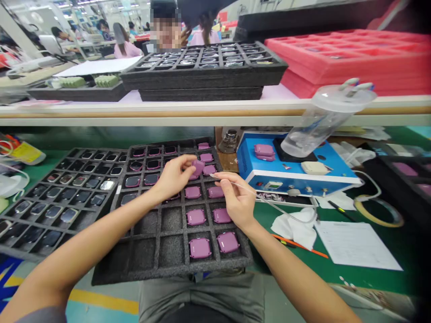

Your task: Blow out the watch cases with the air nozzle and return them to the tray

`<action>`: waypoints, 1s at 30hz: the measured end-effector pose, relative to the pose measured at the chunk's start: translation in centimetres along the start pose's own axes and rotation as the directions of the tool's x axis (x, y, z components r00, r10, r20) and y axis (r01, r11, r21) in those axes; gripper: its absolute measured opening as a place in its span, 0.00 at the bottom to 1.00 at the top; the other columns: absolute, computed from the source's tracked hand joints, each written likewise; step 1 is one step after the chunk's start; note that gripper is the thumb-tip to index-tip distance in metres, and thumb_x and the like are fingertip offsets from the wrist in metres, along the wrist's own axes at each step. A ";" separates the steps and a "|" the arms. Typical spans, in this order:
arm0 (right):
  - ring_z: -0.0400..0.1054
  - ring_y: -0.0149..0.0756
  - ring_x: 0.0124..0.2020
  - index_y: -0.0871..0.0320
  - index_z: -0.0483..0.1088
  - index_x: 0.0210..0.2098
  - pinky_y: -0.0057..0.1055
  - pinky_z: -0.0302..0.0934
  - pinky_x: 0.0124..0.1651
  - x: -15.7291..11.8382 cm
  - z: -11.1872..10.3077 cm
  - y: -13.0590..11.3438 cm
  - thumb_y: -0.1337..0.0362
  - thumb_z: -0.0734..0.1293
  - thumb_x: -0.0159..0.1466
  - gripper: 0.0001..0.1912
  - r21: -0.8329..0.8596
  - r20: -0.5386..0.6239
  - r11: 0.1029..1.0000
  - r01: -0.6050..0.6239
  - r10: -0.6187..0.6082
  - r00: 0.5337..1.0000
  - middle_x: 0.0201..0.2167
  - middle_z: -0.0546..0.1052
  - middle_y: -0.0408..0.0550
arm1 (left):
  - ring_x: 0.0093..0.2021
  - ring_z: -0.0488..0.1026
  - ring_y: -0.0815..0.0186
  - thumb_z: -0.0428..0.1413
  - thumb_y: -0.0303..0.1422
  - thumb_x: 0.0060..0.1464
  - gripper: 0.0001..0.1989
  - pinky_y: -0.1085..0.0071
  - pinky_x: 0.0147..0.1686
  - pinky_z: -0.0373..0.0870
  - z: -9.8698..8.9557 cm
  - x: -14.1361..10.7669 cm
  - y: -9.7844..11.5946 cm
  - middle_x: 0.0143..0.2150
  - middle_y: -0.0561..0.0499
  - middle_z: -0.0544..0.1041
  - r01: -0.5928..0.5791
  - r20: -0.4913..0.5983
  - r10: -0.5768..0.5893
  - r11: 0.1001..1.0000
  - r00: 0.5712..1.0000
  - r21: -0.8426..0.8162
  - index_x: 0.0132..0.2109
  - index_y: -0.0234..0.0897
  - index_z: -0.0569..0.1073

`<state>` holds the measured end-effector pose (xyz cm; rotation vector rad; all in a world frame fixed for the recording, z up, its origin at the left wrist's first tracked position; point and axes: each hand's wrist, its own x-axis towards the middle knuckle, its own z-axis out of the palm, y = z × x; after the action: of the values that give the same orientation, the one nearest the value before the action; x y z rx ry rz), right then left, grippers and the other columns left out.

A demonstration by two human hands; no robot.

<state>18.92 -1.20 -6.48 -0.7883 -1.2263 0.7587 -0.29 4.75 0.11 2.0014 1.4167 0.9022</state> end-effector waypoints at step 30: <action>0.80 0.36 0.37 0.56 0.78 0.40 0.35 0.81 0.41 -0.5 0.3 -0.4 0.54 0.68 0.70 0.12 -0.013 -0.064 0.997 -0.073 0.072 0.995 0.37 0.81 0.48 | 0.45 0.82 0.53 0.53 0.24 0.61 0.10 0.59 0.49 0.76 -3.8 -6.4 0.7 0.43 0.40 0.84 -0.133 0.228 0.014 0.849 0.973 0.511 0.44 0.35 0.80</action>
<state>18.57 -1.86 -6.33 -0.8674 -1.1528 0.7789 -4.26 -1.42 1.61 2.4753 1.5848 0.3143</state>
